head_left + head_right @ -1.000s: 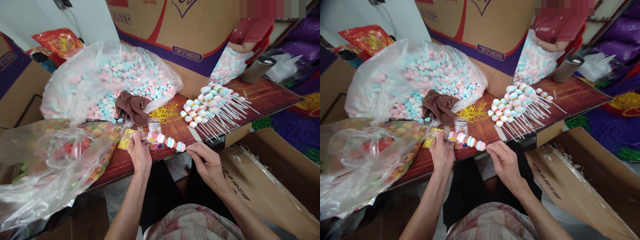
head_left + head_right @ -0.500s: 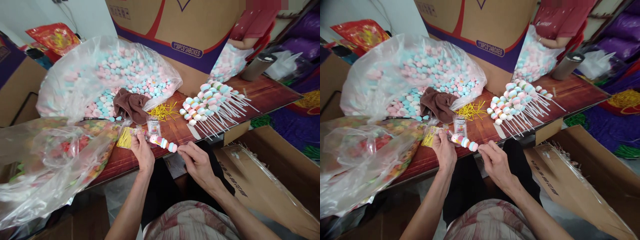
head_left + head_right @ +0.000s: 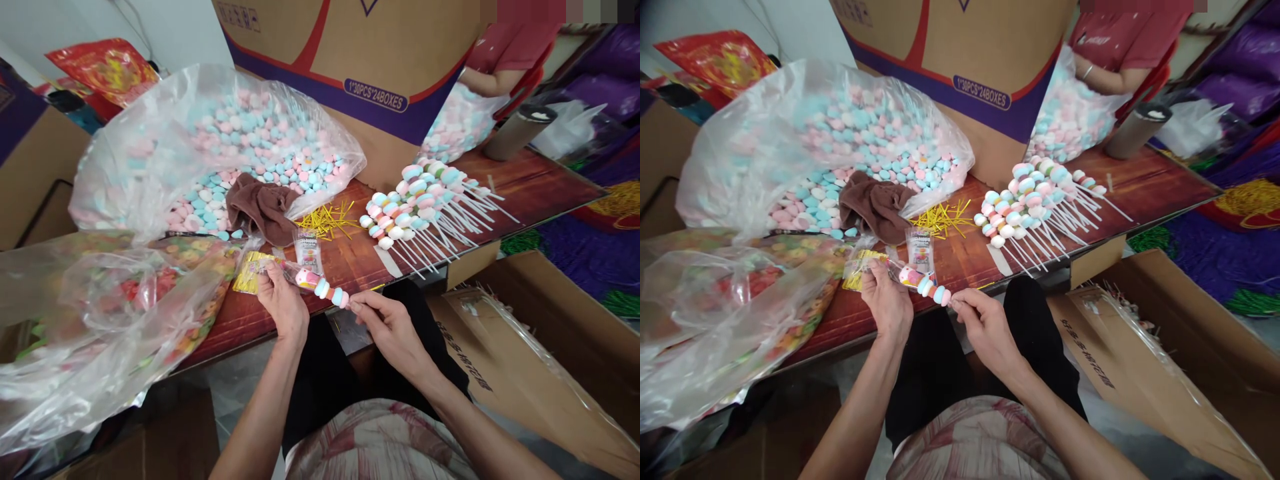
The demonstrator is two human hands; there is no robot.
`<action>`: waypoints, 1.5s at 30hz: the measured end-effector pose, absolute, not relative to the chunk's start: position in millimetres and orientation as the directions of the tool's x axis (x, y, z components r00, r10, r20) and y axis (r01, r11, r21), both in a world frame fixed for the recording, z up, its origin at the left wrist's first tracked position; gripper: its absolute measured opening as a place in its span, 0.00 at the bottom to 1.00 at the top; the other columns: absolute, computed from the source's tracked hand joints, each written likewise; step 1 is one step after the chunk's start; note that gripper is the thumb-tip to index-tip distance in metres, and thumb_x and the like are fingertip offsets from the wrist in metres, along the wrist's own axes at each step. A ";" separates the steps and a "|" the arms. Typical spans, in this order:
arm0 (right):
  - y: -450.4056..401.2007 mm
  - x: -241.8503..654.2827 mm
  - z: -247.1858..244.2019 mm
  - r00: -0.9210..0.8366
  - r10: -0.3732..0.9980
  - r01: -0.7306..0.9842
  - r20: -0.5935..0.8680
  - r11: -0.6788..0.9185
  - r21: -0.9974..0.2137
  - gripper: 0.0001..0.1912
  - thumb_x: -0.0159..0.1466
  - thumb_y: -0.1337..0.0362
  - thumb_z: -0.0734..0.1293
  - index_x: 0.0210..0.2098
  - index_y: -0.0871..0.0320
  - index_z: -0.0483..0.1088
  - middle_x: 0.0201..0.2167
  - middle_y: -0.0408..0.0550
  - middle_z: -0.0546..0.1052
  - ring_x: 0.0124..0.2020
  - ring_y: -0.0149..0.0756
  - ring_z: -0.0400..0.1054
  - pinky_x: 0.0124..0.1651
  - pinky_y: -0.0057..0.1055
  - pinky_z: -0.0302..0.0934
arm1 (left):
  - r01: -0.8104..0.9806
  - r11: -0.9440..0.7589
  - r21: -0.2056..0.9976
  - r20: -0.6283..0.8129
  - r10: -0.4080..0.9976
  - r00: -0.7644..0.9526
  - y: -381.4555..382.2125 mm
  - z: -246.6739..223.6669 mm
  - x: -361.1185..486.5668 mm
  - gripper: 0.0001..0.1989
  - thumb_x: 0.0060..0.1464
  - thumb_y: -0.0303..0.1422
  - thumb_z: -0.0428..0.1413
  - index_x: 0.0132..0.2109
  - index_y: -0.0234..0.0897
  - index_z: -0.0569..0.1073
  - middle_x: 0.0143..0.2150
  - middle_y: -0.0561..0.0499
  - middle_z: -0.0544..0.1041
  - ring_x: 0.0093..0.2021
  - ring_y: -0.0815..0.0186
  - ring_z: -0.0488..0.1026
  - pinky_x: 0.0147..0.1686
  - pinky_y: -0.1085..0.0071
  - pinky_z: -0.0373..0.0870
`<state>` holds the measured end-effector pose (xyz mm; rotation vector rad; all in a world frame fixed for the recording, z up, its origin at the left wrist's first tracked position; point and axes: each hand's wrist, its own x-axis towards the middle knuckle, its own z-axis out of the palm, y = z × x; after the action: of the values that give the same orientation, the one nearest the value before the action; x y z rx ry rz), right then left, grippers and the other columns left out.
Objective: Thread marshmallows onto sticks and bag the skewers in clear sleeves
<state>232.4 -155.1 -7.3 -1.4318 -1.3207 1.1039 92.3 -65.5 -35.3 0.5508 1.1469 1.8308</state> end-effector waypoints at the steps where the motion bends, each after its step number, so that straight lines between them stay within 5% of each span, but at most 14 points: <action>1: -154.0 232.8 -7.9 0.033 0.999 0.223 -0.035 -0.041 -0.974 0.10 0.67 0.65 0.62 0.31 0.58 0.72 0.26 0.42 0.68 0.28 0.30 0.62 0.31 0.27 0.57 | -0.442 -0.166 0.881 -0.076 0.875 -0.479 -66.2 -34.5 92.2 0.19 0.53 0.49 0.59 0.34 0.38 0.65 0.25 0.57 0.71 0.23 0.70 0.70 0.27 0.72 0.69; 6: -150.7 232.5 -17.7 0.023 0.985 0.352 0.171 0.152 -0.924 0.10 0.69 0.67 0.61 0.34 0.58 0.72 0.29 0.45 0.70 0.30 0.32 0.64 0.35 0.29 0.59 | -0.448 -0.149 0.882 -0.074 0.893 -0.444 -68.5 -35.5 92.9 0.18 0.53 0.46 0.61 0.31 0.37 0.65 0.24 0.58 0.71 0.23 0.73 0.68 0.27 0.75 0.67; 10: -152.1 232.1 -25.4 0.016 0.917 0.575 0.398 0.317 -0.754 0.11 0.70 0.70 0.59 0.39 0.58 0.72 0.30 0.46 0.68 0.30 0.32 0.62 0.35 0.29 0.59 | -0.440 -0.210 0.873 -0.042 0.866 -0.498 -67.2 -37.8 90.8 0.19 0.53 0.46 0.61 0.30 0.36 0.65 0.26 0.58 0.71 0.26 0.75 0.67 0.31 0.76 0.68; 18: -146.3 253.3 -21.3 -0.155 0.846 0.765 0.510 0.430 -0.480 0.09 0.70 0.72 0.60 0.38 0.59 0.72 0.29 0.46 0.69 0.28 0.30 0.65 0.33 0.26 0.60 | -0.379 0.004 0.925 -0.128 0.945 -0.301 -61.8 -36.4 72.7 0.21 0.49 0.48 0.64 0.30 0.37 0.65 0.23 0.59 0.67 0.21 0.75 0.64 0.21 0.77 0.65; 23: -147.5 244.0 -24.2 -0.154 0.826 0.839 0.542 0.399 -0.370 0.10 0.70 0.72 0.59 0.36 0.60 0.72 0.27 0.46 0.69 0.27 0.30 0.65 0.33 0.25 0.59 | -0.337 -0.062 0.940 -0.074 0.924 -0.376 -66.5 -40.5 79.0 0.20 0.51 0.48 0.62 0.32 0.36 0.66 0.25 0.58 0.69 0.23 0.74 0.66 0.24 0.76 0.68; 27: -151.7 228.2 -28.4 -0.083 0.860 0.834 0.503 0.336 -0.438 0.12 0.71 0.71 0.58 0.38 0.59 0.72 0.28 0.47 0.70 0.29 0.31 0.65 0.33 0.26 0.59 | -0.375 -0.124 0.919 -0.069 0.884 -0.463 -72.3 -40.7 89.3 0.19 0.54 0.47 0.59 0.33 0.37 0.65 0.27 0.57 0.72 0.24 0.72 0.70 0.28 0.73 0.71; 30: -152.8 222.9 -28.2 -0.051 0.909 0.725 0.413 0.318 -0.611 0.13 0.71 0.69 0.56 0.37 0.57 0.71 0.29 0.47 0.70 0.29 0.32 0.64 0.34 0.28 0.60 | -0.410 -0.134 0.902 -0.082 0.880 -0.468 -73.5 -37.1 91.7 0.17 0.56 0.46 0.58 0.33 0.38 0.64 0.25 0.57 0.73 0.24 0.71 0.72 0.29 0.71 0.72; 33: -151.9 223.7 -25.8 0.016 0.939 0.590 0.345 0.269 -0.761 0.12 0.72 0.66 0.57 0.35 0.56 0.70 0.29 0.46 0.70 0.30 0.33 0.64 0.37 0.30 0.61 | -0.459 -0.085 0.884 -0.120 0.909 -0.399 -73.3 -32.4 89.6 0.17 0.58 0.48 0.55 0.34 0.38 0.65 0.27 0.55 0.75 0.28 0.68 0.76 0.33 0.70 0.74; 39: -149.4 226.6 -22.9 0.067 0.968 0.505 0.242 0.176 -0.845 0.12 0.70 0.64 0.59 0.32 0.57 0.69 0.29 0.46 0.70 0.31 0.34 0.63 0.37 0.31 0.58 | -0.577 0.003 0.817 -0.181 0.951 -0.251 -78.5 -26.9 91.8 0.17 0.55 0.46 0.60 0.39 0.37 0.69 0.36 0.52 0.79 0.37 0.67 0.79 0.41 0.69 0.75; 42: -149.0 224.7 -21.0 0.084 0.994 0.339 0.070 0.038 -0.940 0.12 0.68 0.63 0.62 0.29 0.57 0.70 0.25 0.43 0.68 0.28 0.32 0.61 0.32 0.29 0.55 | -0.606 0.003 0.796 -0.141 0.973 -0.180 -82.0 -26.2 97.7 0.14 0.55 0.42 0.62 0.41 0.37 0.71 0.37 0.51 0.80 0.40 0.67 0.80 0.45 0.69 0.74; 45: -148.0 225.0 -18.9 0.012 0.968 -0.039 -0.253 -0.252 -0.967 0.10 0.64 0.60 0.66 0.28 0.59 0.71 0.19 0.39 0.66 0.19 0.25 0.53 0.22 0.26 0.45 | -0.632 -0.006 0.775 -0.133 0.976 -0.172 -83.7 -27.2 101.7 0.13 0.56 0.42 0.61 0.41 0.38 0.70 0.39 0.50 0.80 0.43 0.65 0.80 0.46 0.69 0.73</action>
<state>225.0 -148.0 -18.9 -1.3730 -1.0370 1.3985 101.7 -83.7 -27.2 0.5389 0.8586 1.5534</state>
